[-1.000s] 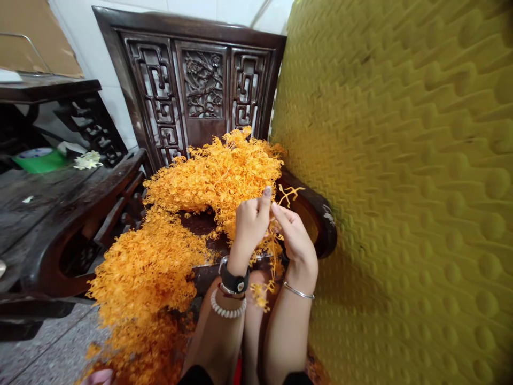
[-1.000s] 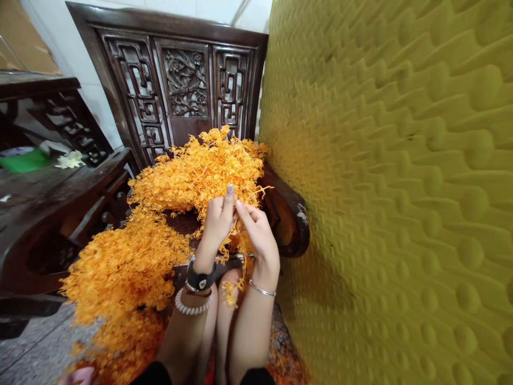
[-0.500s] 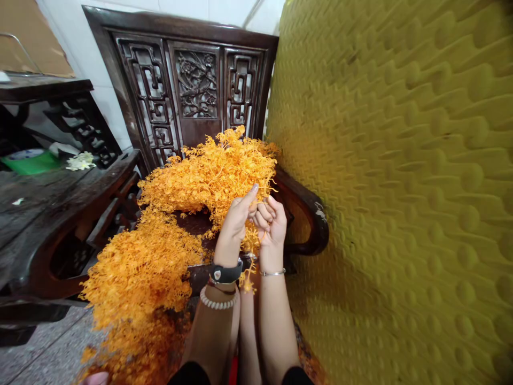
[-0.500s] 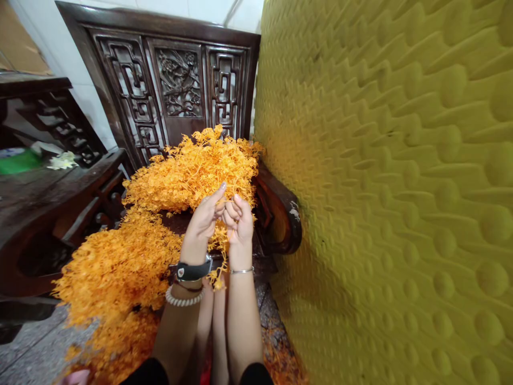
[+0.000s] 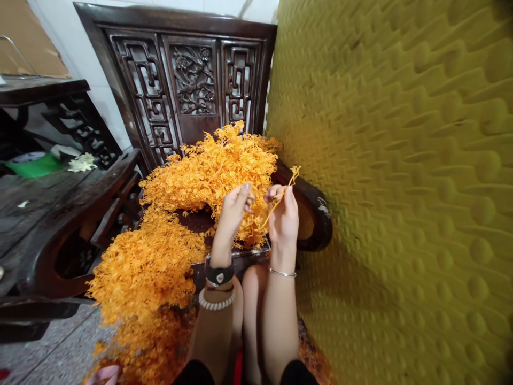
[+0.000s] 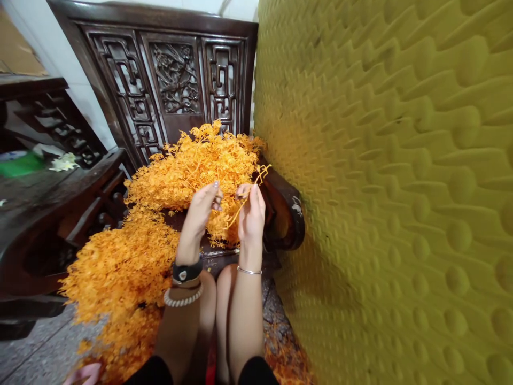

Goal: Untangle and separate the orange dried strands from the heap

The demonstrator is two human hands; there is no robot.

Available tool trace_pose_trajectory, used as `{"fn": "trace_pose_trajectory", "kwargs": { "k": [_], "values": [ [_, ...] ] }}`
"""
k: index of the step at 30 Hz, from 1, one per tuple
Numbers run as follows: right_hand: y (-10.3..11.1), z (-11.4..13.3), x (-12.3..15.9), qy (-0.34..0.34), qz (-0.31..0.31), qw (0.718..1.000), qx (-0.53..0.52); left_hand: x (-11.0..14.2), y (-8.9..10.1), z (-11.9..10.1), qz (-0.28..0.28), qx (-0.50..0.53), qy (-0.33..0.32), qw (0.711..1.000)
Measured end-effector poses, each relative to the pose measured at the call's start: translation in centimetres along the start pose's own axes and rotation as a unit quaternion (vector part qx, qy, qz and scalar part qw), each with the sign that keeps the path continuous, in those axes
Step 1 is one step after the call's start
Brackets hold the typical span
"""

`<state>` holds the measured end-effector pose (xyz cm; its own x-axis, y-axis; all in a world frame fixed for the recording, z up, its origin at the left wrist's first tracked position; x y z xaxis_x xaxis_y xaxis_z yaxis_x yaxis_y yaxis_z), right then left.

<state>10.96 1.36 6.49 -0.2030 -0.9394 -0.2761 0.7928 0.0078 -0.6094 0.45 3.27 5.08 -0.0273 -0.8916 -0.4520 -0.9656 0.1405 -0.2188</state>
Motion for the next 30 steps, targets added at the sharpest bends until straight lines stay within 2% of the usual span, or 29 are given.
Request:
{"fn": "trace_pose_trajectory", "kwargs": {
  "k": [5,9,13,15,21,26,28,30],
  "values": [
    [-0.5,-0.5,0.4,-0.003,-0.006,0.999,0.045,0.3,-2.4,0.5,0.066,-0.062,-0.039,0.995],
    [-0.1,-0.3,0.4,-0.001,-0.005,1.000,0.021,0.7,-3.1,-0.4,0.129,-0.122,-0.093,0.980],
    [0.5,-0.2,0.3,0.001,0.000,0.999,0.034,1.0,-3.2,-0.7,0.208,-0.119,-0.096,0.966],
    [0.5,-0.1,0.2,-0.001,0.007,0.999,0.044,1.0,-3.2,-0.7,0.214,-0.107,-0.097,0.966],
    [0.4,0.1,0.3,0.031,0.001,0.997,0.077,0.8,-3.1,-0.5,0.174,-0.026,-0.098,0.979],
    [1.0,-0.2,0.2,0.053,-0.050,0.967,0.245,0.6,-2.3,0.0,0.120,-0.096,-0.101,0.983],
    [1.4,-0.2,0.2,0.051,-0.071,0.953,0.289,0.7,-2.0,0.1,0.144,-0.138,-0.097,0.975],
    [1.7,0.0,0.2,0.053,-0.086,0.949,0.299,0.9,-1.9,0.2,0.202,-0.164,-0.087,0.962]
  ]
}}
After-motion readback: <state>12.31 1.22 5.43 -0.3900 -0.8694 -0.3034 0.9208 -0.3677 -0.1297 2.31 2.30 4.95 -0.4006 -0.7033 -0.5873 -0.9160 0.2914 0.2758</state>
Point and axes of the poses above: each hand's wrist, its own x-axis away from the middle knuckle, its own y-axis out of the back of the hand, z = x × y, the point moved 4 cm from there along -x, towards the middle knuckle, and after that the axes turned 9 degrees about -y, right-handed, at the moved point
